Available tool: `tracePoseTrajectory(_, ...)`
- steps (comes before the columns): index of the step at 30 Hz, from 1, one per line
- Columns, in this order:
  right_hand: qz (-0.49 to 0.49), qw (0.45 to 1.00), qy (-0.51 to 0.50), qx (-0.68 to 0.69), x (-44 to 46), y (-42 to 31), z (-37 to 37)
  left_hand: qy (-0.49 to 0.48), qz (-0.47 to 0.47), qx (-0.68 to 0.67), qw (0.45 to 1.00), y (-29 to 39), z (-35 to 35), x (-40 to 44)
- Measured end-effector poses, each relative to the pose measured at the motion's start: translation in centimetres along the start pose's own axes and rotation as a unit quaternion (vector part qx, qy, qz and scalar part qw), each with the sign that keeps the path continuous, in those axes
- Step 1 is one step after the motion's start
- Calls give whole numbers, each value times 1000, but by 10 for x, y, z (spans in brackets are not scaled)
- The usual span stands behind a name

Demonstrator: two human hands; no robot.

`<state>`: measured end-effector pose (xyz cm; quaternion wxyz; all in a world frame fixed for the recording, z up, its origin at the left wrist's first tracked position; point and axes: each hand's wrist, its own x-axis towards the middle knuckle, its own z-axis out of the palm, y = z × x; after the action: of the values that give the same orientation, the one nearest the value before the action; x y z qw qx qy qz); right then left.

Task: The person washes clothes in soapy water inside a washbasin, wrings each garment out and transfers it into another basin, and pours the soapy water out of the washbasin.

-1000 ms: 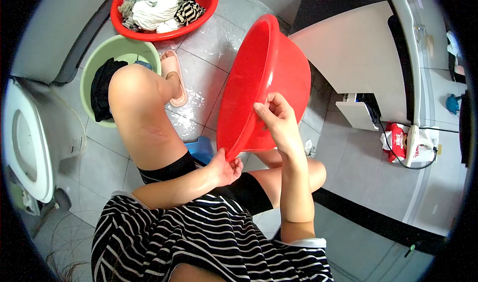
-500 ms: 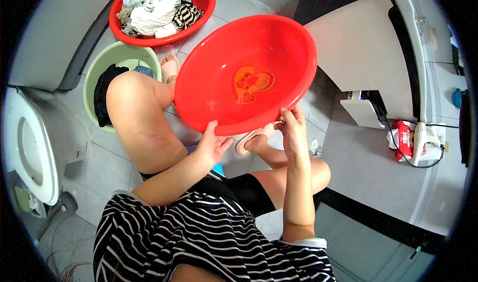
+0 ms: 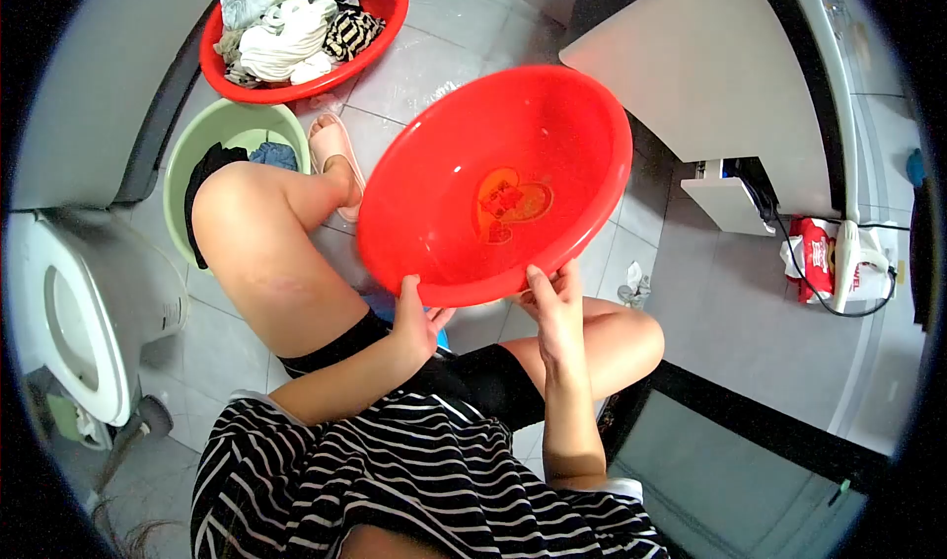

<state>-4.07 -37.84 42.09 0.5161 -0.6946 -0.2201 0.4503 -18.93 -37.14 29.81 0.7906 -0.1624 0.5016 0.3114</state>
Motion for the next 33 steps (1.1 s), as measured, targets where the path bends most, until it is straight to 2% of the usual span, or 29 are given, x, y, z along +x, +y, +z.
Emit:
tracePoseTrajectory(3,43,994,79,64,10,22,-25,-19,4,39,999,-2,7,8)
tracePoseTrajectory(5,28,985,132,108,14,26,-33,-9,24,75,997,4,31,-2)
tracePoseTrajectory(8,101,978,118,141,29,40,-49,-25,89,108,990,5,53,16)
tracePoseTrajectory(10,181,959,117,186,60,93,-73,-25,151,116,981,6,64,40)
tracePoseTrajectory(11,243,936,85,239,77,118,-81,-25,177,127,976,9,69,54)
tracePoseTrajectory(13,269,933,107,212,83,93,-54,-22,231,147,962,18,73,80)
tracePoseTrajectory(16,273,936,105,195,131,126,-51,7,225,177,958,32,77,100)
tracePoseTrajectory(19,297,927,107,204,156,115,-36,25,162,201,966,33,72,123)
tracePoseTrajectory(20,325,914,123,209,166,114,-34,53,143,207,966,36,89,84)
tracePoseTrajectory(23,332,908,212,142,168,108,-31,32,162,200,966,37,88,70)
tracePoseTrajectory(24,328,902,253,120,171,112,-33,-5,161,196,967,40,83,74)
tracePoseTrajectory(27,305,922,157,182,200,151,-68,-47,160,226,960,52,94,51)
tracePoseTrajectory(28,306,921,152,188,195,132,-65,-55,171,239,954,55,100,44)
tracePoseTrajectory(31,225,956,84,171,184,69,-52,-83,200,268,939,63,123,20)
tracePoseTrajectory(33,142,985,64,71,167,18,-35,-109,214,271,932,67,144,0)
